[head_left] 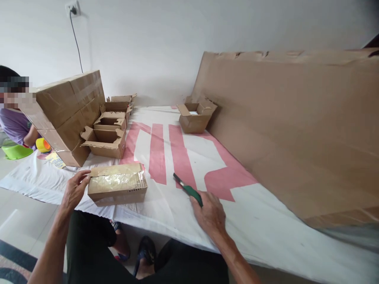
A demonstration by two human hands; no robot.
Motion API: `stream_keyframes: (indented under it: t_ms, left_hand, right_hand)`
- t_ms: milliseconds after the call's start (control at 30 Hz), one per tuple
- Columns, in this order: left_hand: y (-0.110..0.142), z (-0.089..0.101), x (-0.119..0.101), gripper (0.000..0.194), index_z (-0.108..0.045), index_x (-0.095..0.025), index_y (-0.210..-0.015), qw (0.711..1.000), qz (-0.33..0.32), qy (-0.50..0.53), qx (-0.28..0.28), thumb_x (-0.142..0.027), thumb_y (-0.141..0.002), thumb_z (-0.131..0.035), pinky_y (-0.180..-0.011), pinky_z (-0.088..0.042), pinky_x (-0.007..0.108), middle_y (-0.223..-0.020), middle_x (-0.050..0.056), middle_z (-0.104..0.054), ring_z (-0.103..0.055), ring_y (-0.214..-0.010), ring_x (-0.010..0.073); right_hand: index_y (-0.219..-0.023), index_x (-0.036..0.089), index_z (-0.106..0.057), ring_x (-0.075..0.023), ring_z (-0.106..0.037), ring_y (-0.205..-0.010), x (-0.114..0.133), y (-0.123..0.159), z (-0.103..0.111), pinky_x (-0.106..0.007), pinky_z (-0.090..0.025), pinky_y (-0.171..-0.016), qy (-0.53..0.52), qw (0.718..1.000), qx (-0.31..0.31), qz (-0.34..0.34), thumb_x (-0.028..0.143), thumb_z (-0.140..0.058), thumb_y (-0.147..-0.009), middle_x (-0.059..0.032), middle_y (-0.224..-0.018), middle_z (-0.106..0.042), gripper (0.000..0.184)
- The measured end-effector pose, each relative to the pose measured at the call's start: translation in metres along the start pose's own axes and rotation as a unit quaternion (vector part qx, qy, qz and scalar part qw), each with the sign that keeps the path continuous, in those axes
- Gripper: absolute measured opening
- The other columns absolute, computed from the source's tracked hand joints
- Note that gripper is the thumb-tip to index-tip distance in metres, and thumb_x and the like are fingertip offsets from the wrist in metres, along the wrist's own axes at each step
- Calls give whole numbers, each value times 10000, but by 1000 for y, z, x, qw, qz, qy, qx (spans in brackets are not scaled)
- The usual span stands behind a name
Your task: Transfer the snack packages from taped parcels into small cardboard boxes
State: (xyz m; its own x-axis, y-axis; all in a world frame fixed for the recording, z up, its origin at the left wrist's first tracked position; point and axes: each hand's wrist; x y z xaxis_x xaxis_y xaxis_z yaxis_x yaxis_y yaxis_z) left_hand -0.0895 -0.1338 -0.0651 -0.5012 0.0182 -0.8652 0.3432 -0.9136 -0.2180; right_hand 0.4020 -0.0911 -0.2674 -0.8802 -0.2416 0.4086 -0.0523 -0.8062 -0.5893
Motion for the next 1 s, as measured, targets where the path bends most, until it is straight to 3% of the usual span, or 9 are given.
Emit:
stream_keyframes:
  t_ms: [100, 233, 533, 700, 833, 1000]
  left_hand:
    - [8, -5, 1, 649, -824, -183, -1176, 995, 52, 86, -8, -672, -753, -882, -898, -631, 404, -1063, 113, -861, -795, -1024, 323]
    - [13, -8, -4, 657, -835, -179, -1139, 987, 74, 145, -12, -628, -683, -982, -913, -635, 403, -1058, 113, -871, -801, -1024, 327]
    - [5, -8, -11, 623, -820, -198, -1030, 974, 62, 204, 82, -590, -610, -1059, -840, -637, 352, -1071, 129, -867, -809, -1075, 357]
    - [-7, -10, -15, 559, -802, -207, -984, 964, 99, 210, 128, -376, -536, -1090, -649, -594, 272, -960, 84, -854, -807, -890, 297]
    - [-15, -2, -1, 534, -806, -197, -952, 963, 111, 228, 92, -234, -475, -1044, -621, -598, 264, -864, 48, -831, -785, -779, 261]
    - [-24, 15, 32, 496, -788, -207, -886, 952, 129, 277, 12, -234, -447, -1017, -593, -604, 252, -821, 21, -812, -753, -721, 223]
  right_hand:
    - [-1124, 221, -684, -330, -630, -955, -1, 0, 0, -437, -479, -832, -8, 1000, -1, 1, 400, -538, -1057, -116, -983, -718, 240]
    - [-1130, 226, -686, -320, -631, -958, -1, 1, 1, -434, -488, -844, -13, 1000, -1, 2, 390, -542, -1063, -111, -1002, -719, 229]
    - [-1099, 228, -679, -311, -608, -923, 2, -1, 4, -425, -481, -830, -12, 1000, 1, 18, 354, -569, -1051, -102, -981, -699, 174]
    - [-1115, 225, -692, -318, -610, -956, 11, -5, 8, -425, -475, -845, 1, 1000, 13, 8, 329, -566, -1052, -106, -981, -696, 175]
    - [-1117, 221, -697, -320, -610, -977, 16, -10, 13, -424, -471, -851, 11, 1000, 27, -8, 299, -577, -1046, -112, -1002, -705, 160]
    - [-1148, 210, -702, -322, -606, -1001, 16, -14, 16, -424, -466, -861, 8, 998, 52, -20, 288, -583, -1051, -122, -1029, -709, 171]
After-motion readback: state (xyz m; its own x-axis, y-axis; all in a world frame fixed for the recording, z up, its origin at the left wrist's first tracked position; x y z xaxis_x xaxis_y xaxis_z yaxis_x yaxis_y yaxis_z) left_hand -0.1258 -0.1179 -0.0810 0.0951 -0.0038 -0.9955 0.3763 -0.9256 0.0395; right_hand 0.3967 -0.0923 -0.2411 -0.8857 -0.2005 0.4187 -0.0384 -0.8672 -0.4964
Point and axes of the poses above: each hand's wrist, its own y-axis away from the middle knuckle, its own z-axis out of the back of the hand, x = y × z
